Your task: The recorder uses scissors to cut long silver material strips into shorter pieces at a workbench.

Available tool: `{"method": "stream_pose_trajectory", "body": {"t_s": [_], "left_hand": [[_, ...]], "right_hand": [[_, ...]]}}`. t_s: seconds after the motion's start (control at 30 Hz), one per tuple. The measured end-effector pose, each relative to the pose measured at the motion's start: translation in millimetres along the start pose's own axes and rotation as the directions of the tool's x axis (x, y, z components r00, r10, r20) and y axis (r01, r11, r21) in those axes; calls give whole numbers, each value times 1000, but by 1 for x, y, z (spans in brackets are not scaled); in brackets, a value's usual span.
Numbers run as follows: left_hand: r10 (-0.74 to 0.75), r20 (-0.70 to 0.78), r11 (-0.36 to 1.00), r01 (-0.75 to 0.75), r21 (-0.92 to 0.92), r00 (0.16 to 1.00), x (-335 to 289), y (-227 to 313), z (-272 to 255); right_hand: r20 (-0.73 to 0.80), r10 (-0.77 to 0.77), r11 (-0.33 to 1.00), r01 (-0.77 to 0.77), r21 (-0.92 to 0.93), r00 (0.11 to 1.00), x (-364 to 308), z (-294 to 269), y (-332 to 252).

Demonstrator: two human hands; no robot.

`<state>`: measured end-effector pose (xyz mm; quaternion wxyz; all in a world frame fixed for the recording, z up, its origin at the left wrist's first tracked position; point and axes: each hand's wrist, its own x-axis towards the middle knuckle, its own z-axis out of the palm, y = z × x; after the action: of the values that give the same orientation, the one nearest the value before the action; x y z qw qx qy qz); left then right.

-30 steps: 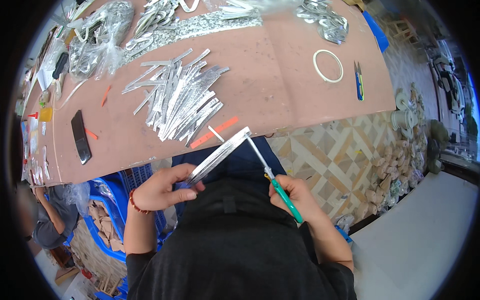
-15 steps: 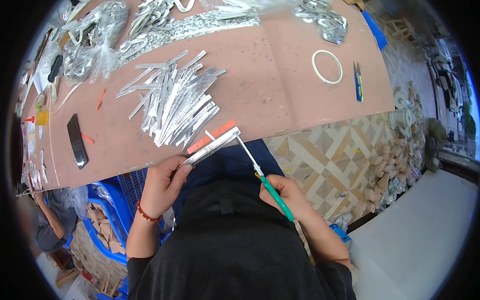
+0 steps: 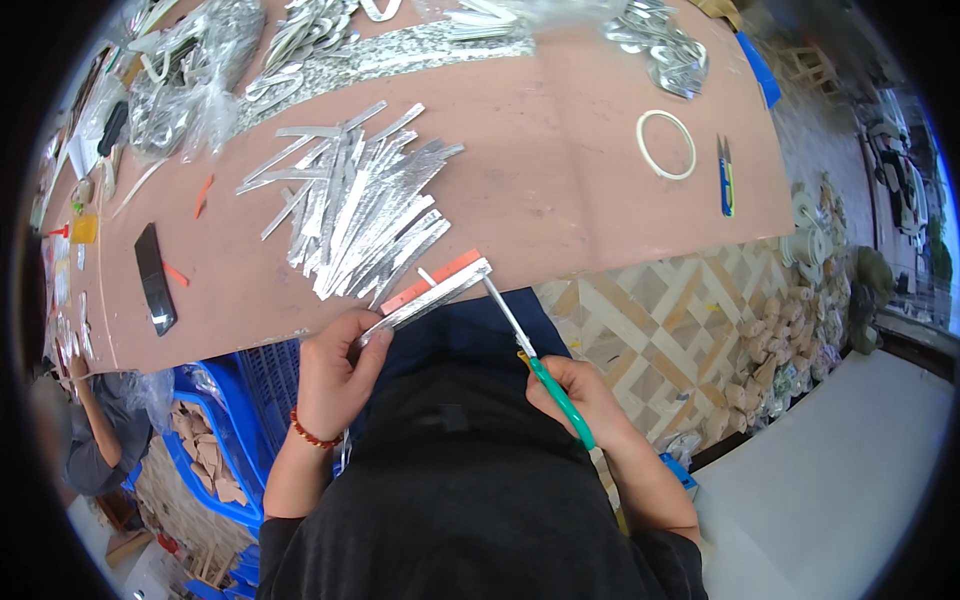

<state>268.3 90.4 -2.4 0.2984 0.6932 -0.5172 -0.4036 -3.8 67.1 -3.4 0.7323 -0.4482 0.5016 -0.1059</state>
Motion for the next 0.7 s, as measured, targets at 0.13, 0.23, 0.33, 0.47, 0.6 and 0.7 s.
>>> {"method": "stream_pose_trajectory", "body": {"t_s": [0.13, 0.23, 0.33, 0.47, 0.6, 0.7], "left_hand": [[29, -62, 1000, -29, 9, 998, -1, 0, 6], [91, -128, 995, -94, -21, 988, -2, -7, 14], [116, -142, 993, -117, 4, 983, -3, -8, 13], [109, -137, 994, -111, -9, 985, -4, -9, 12], [123, -150, 992, -125, -4, 981, -3, -10, 13], [140, -147, 990, -137, 30, 979, -3, -11, 13]], "right_hand": [[3, -29, 999, 29, -16, 1000, -1, -2, 5], [-6, -38, 999, 38, -4, 999, -1, -3, 10], [-6, -42, 999, 42, 17, 999, 0, -2, 11], [-15, -44, 998, 45, 32, 999, 1, -2, 14], [-32, -66, 998, 67, 8, 997, 1, -2, 16], [-16, -54, 999, 54, -9, 998, 1, -5, 16]]}}
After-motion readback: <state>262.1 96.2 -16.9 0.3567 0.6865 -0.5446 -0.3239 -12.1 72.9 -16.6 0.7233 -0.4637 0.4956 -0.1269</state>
